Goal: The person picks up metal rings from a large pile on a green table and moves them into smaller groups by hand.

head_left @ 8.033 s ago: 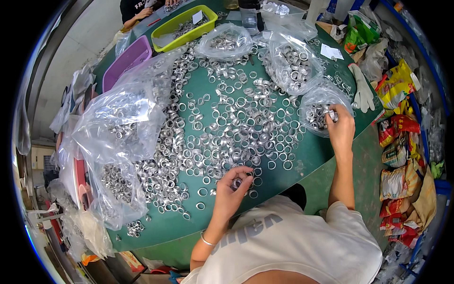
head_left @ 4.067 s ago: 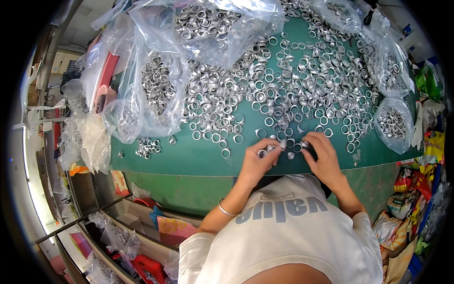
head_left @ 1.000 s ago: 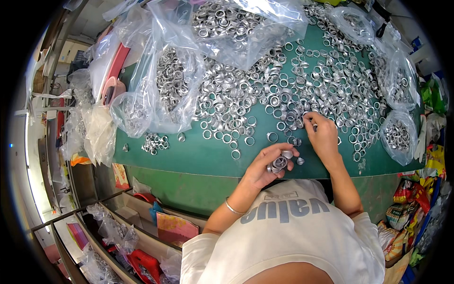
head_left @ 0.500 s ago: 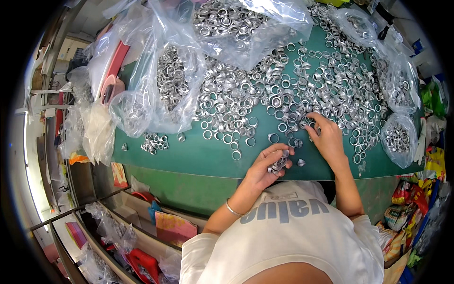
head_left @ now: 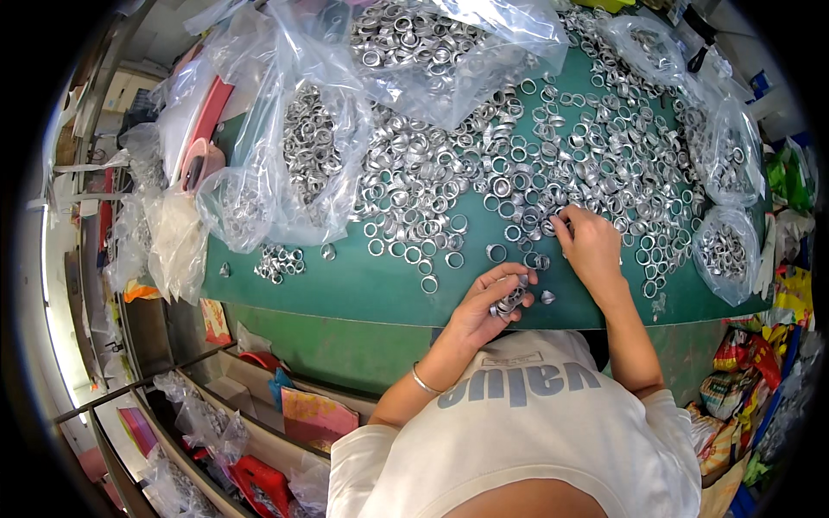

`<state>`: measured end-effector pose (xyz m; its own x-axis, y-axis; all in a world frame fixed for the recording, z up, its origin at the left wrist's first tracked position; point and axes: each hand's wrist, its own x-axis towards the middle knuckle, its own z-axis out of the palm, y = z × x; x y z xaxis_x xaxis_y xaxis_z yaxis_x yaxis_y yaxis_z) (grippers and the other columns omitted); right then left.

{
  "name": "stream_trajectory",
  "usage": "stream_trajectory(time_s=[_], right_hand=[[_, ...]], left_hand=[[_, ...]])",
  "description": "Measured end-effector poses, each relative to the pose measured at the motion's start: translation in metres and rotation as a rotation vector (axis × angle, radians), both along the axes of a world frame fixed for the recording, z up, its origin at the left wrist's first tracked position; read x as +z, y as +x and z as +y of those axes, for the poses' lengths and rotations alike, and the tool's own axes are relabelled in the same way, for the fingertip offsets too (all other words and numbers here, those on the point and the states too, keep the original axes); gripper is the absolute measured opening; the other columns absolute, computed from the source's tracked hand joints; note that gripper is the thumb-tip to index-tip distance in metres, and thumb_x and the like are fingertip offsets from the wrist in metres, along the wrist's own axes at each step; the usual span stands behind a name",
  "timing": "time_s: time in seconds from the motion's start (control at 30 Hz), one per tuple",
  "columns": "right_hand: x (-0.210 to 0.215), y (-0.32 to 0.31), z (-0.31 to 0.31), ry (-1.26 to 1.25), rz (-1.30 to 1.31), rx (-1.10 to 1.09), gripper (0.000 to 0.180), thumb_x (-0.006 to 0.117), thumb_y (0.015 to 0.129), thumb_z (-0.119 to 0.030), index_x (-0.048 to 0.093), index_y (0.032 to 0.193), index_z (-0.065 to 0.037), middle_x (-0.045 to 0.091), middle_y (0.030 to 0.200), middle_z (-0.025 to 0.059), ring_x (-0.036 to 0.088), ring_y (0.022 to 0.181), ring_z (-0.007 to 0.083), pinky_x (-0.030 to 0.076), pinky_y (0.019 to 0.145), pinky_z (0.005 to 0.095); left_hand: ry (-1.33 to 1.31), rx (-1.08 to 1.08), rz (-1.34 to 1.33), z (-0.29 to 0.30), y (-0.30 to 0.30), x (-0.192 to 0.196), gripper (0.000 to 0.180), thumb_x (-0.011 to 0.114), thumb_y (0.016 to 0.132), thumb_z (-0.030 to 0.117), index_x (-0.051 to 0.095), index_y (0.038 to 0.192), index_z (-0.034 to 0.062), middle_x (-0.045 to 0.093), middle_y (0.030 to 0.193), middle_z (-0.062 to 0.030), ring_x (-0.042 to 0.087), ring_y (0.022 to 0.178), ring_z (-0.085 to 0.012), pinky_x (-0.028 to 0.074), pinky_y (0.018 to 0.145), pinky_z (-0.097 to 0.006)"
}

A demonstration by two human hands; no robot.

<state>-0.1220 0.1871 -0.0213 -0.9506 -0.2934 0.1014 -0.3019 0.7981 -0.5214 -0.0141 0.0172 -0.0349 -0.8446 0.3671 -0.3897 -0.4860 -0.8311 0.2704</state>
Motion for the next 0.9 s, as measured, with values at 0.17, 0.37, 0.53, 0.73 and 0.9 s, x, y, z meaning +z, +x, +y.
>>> stream_trajectory(time_s=[0.17,0.37,0.53,0.73,0.9], right_hand=[[0.009,-0.002,0.0,-0.248,0.019,-0.029,0.009,0.066,0.079,-0.01,0.061,0.079,-0.004,0.061,0.063,0.0103,0.059,0.053,0.0265,0.044,0.049,0.0361],[0.016,0.0,0.017,-0.329,0.15,-0.057,0.008,0.068,0.077,-0.004,0.062,0.081,-0.001,0.059,0.062,0.008,0.056,0.051,0.019,0.042,0.048,0.0289],[0.029,-0.001,0.027,-0.532,-0.097,0.077,0.009,0.068,0.078,-0.003,0.064,0.085,0.0,0.057,0.061,0.0062,0.054,0.055,0.0109,0.041,0.051,0.0256],[0.031,-0.004,0.013,-0.088,-0.053,-0.032,0.019,0.067,0.08,-0.013,0.063,0.098,-0.008,0.063,0.071,0.013,0.061,0.06,0.0294,0.045,0.053,0.0366],[0.027,-0.027,-0.033,-0.055,0.095,0.115,0.012,0.065,0.08,-0.013,0.065,0.091,-0.007,0.062,0.069,0.0122,0.062,0.063,0.0301,0.047,0.056,0.0395]], left_hand=[[0.001,-0.007,0.005,-0.002,0.001,0.0,0.02,0.062,0.088,0.016,0.059,0.106,0.0083,0.058,0.103,-0.0078,0.057,0.078,-0.0155,0.046,0.053,-0.021],[-0.018,-0.006,-0.004,-0.001,0.001,-0.003,0.018,0.062,0.088,0.016,0.059,0.105,0.0094,0.057,0.104,-0.0091,0.056,0.078,-0.0158,0.047,0.052,-0.021],[-0.012,0.005,0.001,-0.001,0.001,-0.003,0.019,0.061,0.089,0.017,0.059,0.105,0.0089,0.057,0.105,-0.0098,0.057,0.078,-0.0161,0.047,0.051,-0.021],[0.054,0.014,0.017,-0.005,0.0,0.001,0.023,0.06,0.089,0.017,0.058,0.11,0.0063,0.06,0.105,-0.0094,0.061,0.079,-0.0158,0.05,0.055,-0.022],[0.04,0.012,0.037,-0.003,0.001,0.0,0.025,0.06,0.089,0.016,0.058,0.112,0.0065,0.06,0.105,-0.0098,0.061,0.08,-0.0158,0.05,0.055,-0.022]])
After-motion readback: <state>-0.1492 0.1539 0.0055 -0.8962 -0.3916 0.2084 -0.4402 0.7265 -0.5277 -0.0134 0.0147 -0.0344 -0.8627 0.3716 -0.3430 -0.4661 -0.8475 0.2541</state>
